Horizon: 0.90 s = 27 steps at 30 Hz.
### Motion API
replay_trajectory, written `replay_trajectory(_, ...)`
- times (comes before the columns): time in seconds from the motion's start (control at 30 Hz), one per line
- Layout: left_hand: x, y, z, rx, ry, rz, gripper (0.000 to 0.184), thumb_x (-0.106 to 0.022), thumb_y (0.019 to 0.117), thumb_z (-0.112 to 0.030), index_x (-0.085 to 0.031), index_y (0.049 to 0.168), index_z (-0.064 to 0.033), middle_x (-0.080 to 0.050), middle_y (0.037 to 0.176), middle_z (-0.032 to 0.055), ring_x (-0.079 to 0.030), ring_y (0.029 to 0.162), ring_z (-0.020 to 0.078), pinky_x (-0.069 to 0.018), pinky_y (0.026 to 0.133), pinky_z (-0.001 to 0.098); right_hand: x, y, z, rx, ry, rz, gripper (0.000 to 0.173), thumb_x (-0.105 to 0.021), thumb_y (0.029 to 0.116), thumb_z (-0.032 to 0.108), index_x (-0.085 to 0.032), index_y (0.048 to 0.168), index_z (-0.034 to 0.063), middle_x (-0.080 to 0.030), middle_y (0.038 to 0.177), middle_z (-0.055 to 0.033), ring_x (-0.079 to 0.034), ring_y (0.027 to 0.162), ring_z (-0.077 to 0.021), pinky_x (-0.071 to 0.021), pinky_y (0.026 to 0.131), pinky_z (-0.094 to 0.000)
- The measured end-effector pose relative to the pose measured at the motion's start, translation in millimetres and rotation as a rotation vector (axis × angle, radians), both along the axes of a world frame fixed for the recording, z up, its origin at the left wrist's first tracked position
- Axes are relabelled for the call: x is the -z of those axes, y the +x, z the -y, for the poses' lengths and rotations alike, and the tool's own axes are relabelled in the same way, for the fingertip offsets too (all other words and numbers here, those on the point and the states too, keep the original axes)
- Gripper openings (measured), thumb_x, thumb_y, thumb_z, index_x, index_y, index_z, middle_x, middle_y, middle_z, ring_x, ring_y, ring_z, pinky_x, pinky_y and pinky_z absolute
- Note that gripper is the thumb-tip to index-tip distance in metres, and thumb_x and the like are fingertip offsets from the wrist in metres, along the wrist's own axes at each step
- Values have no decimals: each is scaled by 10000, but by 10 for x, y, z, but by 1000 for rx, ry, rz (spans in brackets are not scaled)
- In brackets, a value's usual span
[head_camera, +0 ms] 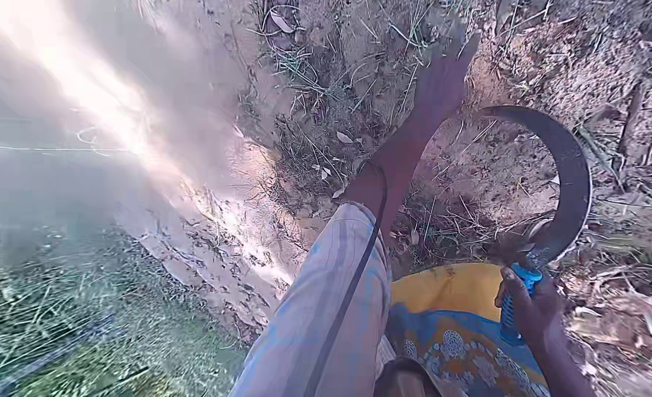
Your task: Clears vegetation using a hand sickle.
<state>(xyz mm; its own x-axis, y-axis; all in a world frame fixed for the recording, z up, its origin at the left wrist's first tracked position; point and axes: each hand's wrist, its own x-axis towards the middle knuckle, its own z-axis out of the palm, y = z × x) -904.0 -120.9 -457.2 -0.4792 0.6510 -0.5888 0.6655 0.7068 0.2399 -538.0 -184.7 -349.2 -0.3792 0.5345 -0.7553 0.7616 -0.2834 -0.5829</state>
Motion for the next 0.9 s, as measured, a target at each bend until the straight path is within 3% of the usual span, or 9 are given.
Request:
replay_trajectory(0.07, 118, -180, -126, -34, -129, -36, 684, -554, 1002, -99, -290, 1633, -98, -300, 1673, 180, -402, 1447, 471, -452, 1056, 616, 90, -24, 1, -6, 30, -22, 500, -574, 988, 363, -537, 1172, -100, -566, 645, 92, -566, 509, 42, -524, 514, -165)
replay_trajectory(0.17, 74, -310, -50, -92, -365, -14, 377, -520, 1037, -126, -584, 1340, 88, -548, 1445, 290, -506, 1377, 456, -427, 1080, 632, 277, -117, -153, -143, 100, -4, 565, -561, 995, 417, -557, 1192, -112, -606, 720, 8, -587, 559, -10, -536, 558, -227)
replay_trajectory(0.27, 118, -386, 268, -149, -362, 40, 377, -463, 1072, -154, -567, 1332, 100, -562, 1407, 310, -534, 1347, 460, -431, 1071, 644, 489, -518, -403, -284, 178, 6, 565, -544, 1020, 420, -557, 1255, -94, -638, 792, -114, -630, 627, -174, -547, 621, -398)
replay_trajectory(0.37, 173, -307, 415, -141, -261, 39, 388, -413, 1070, -115, -545, 1397, 48, -598, 1361, 304, -579, 1288, 477, -459, 1022, 664, 731, -1129, -661, -395, 228, 107, 507, -552, 1063, 417, -504, 1258, -48, -606, 813, -238, -633, 712, -422, -491, 648, -607)
replay_trajectory(0.47, 165, -144, 484, -170, -245, 100, 377, -388, 1091, -134, -544, 1397, 21, -620, 1333, 292, -591, 1278, 466, -471, 1015, 652, 981, -1208, -664, -513, 255, 313, 560, -504, 1078, 448, -455, 1327, -51, -640, 962, -340, -660, 913, -555, -494, 739, -699)
replay_trajectory(0.57, 194, 81, 672, -119, -270, 177, 366, -409, 1088, -120, -535, 1410, -2, -637, 1297, 294, -610, 1247, 473, -484, 992, 654, 888, -568, -401, -546, 173, 466, 581, -527, 1077, 346, -429, 1442, -95, -665, 1115, -359, -654, 1082, -537, -478, 927, -662)
replay_trajectory(0.63, 251, 324, 807, -112, -298, 229, 386, -394, 1102, -138, -497, 1443, 9, -643, 1278, 297, -614, 1239, 476, -489, 989, 646, 655, 68, -118, -540, 155, 491, 602, -576, 1053, 291, -433, 1453, -135, -669, 1076, -390, -663, 1021, -576, -487, 879, -697)
replay_trajectory(0.77, 331, 497, 824, -226, -292, 202, 398, -403, 1102, -159, -503, 1458, -12, -650, 1294, 274, -617, 1250, 453, -495, 997, 624, 288, 851, 105, -520, 17, 566, 506, -632, 1031, 341, -564, 1277, -96, -666, 870, -340, -672, 835, -549, -493, 726, -689)
replay_trajectory(0.9, 310, 384, 795, -242, -224, 127, 490, -360, 1128, -345, -579, 1390, 6, -542, 1473, 227, -471, 1407, 415, -384, 1119, 601, 364, 551, -118, -377, 215, 285, 555, -596, 1010, 305, -539, 1281, -177, -672, 834, -302, -678, 687, -441, -530, 669, -625)
